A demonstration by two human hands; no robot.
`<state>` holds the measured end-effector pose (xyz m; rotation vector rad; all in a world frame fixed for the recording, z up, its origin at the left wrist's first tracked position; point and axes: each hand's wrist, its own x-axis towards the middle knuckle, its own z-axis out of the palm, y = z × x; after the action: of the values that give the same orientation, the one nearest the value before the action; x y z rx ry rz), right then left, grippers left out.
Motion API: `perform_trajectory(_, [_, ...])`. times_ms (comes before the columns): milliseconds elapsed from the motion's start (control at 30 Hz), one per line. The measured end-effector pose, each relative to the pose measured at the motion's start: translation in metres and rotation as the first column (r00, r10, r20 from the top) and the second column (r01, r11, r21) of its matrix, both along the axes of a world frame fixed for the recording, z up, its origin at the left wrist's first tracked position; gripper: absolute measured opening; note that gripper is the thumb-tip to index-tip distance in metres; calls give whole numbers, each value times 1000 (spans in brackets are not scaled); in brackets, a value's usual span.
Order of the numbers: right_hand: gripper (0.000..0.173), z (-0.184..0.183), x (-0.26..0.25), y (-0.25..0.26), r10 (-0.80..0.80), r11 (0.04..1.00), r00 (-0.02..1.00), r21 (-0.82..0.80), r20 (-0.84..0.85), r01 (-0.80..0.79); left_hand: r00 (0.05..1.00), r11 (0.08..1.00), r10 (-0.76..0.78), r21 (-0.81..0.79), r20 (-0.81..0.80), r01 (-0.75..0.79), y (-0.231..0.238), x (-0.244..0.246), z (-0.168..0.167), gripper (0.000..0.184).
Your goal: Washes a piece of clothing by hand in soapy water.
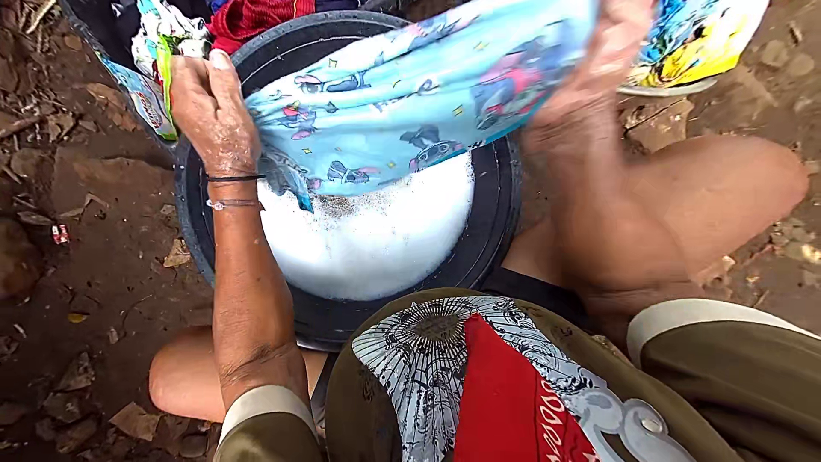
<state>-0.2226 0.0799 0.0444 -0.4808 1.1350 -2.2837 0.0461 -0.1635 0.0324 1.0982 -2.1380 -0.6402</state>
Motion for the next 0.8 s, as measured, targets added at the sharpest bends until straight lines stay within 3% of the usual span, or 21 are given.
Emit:
perform_trajectory(67, [56,-45,24,-14,25,967,976,242,216,-78,980,986,-66,160,186,36,-1,-9,-9,50])
perform_trajectory(133, [69,-103,56,-14,92,872,893,397,440,-286,951,963,-140,260,275,67,8,-12,-35,49])
perform_trajectory(233, [51,-140,103,-5,107,754,828,498,551,-429,926,909,-255,396,278,132,41,-5,-70,44])
perform_trajectory(300, [30,-134,111,-6,89,715,798,520,596,-468,890,848,-392,467,232,251,67,3,-87,45])
perform_trajectory(333, [26,-125,107,-11,111,739,780,474,616,-479,862,823,-460,467,215,323,77,5,-95,47])
perform_trajectory(433, [35,-97,91,-20,212,850,840,330,499,-410,791,800,-547,450,275,397,91,8,-107,56])
perform_trajectory(500, [39,-106,91,-25,137,896,890,329,434,-298,824,828,-494,440,279,347,87,7,-104,56])
perform_trajectory(567, [56,-127,102,-25,107,869,854,369,509,-328,843,836,-477,423,247,349,82,6,-99,57])
perform_trajectory(633, [56,-127,119,-26,115,832,772,364,626,-419,818,807,-523,449,241,384,83,5,-96,67])
perform_trajectory(733, [34,-84,130,-29,233,829,711,247,663,-502,731,778,-591,480,342,405,96,5,-108,88])
perform_trajectory(800, [36,-40,118,-35,343,865,663,51,666,-499,737,818,-542,455,405,351,97,1,-114,81])
